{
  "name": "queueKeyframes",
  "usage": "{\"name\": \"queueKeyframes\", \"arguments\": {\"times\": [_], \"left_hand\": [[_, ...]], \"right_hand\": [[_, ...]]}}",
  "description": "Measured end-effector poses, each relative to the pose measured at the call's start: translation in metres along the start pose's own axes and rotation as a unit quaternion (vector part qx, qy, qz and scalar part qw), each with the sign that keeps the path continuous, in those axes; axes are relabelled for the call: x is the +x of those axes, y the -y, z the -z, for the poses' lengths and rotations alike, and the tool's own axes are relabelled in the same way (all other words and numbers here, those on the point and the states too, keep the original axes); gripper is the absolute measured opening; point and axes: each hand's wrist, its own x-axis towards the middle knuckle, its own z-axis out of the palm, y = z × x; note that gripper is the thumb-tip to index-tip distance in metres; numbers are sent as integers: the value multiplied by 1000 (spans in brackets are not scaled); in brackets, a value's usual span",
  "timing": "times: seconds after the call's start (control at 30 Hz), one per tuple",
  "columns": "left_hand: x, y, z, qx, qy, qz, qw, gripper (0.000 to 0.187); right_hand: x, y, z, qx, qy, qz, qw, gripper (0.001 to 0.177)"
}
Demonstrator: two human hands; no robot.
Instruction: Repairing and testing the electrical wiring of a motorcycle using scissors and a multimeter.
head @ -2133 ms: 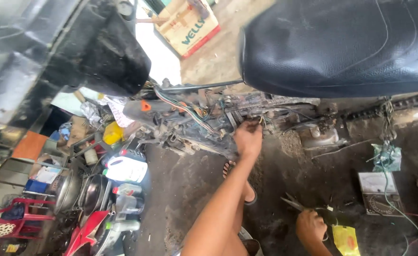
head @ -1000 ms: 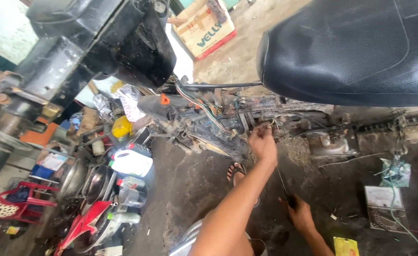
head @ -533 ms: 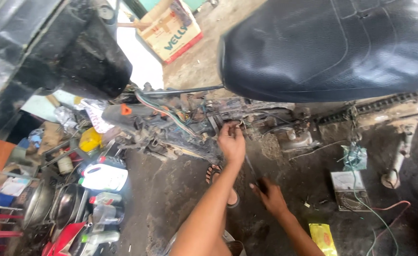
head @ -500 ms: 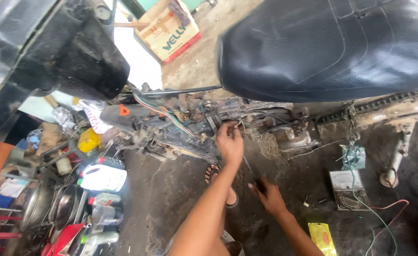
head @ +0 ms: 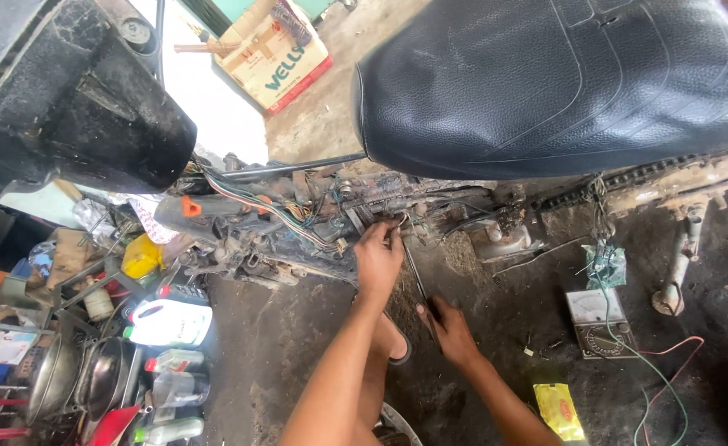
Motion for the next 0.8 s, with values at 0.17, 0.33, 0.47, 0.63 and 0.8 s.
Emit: {"name": "queueKeyframes", "arguments": {"times": [0.17,0.33,0.47,0.63,0.8], "left_hand": [[3,-14,8,-40,-2,25,999,21],[3,-16,8,-98,-16,77,992,15],[0,-12,4,-57,-31,139,988,12],[3,-22,11,-51,1,156,986,11],[0,-18,6,-40,1,148,988,11]], "right_hand": [[3,4,-2,-8,-11,17,1000,33],[10,12,1,61,-25,29,997,35],[16,17,1,52,-20,24,998,45],[31,2,0,87,-15,51,995,46],[42,-27,-4,94,-7,70,993,37]]}}
